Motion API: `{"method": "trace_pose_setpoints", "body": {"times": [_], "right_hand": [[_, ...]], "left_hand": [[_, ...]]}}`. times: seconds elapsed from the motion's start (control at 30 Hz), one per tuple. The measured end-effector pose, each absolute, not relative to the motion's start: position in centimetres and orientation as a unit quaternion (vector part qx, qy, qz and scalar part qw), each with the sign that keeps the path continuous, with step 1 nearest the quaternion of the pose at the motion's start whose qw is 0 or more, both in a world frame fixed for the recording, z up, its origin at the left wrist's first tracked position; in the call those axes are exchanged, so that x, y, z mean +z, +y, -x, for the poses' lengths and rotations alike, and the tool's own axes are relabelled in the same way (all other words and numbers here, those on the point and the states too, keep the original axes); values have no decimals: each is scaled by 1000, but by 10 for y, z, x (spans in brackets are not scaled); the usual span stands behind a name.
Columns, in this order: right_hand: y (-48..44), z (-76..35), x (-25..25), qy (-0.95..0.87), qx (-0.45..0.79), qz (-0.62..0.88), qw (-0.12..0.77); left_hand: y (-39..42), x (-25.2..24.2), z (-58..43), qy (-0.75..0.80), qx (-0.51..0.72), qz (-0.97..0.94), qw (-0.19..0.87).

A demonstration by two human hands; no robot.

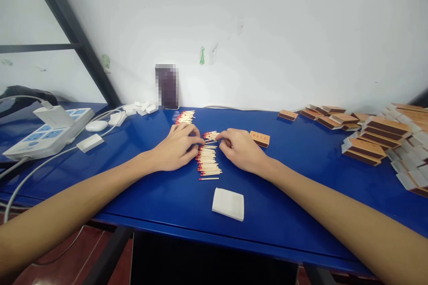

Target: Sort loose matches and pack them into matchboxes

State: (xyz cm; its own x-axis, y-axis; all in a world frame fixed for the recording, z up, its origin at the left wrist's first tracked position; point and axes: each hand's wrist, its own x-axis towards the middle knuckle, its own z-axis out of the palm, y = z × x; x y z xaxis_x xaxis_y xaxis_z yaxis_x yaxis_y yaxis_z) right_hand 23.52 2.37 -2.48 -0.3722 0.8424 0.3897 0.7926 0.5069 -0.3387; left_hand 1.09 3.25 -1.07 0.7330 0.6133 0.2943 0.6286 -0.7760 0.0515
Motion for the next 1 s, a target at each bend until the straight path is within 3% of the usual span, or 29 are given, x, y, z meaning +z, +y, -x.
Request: {"method": "trace_pose_setpoints", "body": {"times": [0.6,0.83,1.0], "right_hand": [[22,-234,-26,-865,26,473,168],[17,-239,-22,-872,111,428,210],[4,-245,-10,-878,164,413,178]], "left_hand": [[32,-12,-11,-329,-157,931,17],[31,-11,-12,-329,-152,932,4],[29,-11,-12,-334,-147,931,7]]}}
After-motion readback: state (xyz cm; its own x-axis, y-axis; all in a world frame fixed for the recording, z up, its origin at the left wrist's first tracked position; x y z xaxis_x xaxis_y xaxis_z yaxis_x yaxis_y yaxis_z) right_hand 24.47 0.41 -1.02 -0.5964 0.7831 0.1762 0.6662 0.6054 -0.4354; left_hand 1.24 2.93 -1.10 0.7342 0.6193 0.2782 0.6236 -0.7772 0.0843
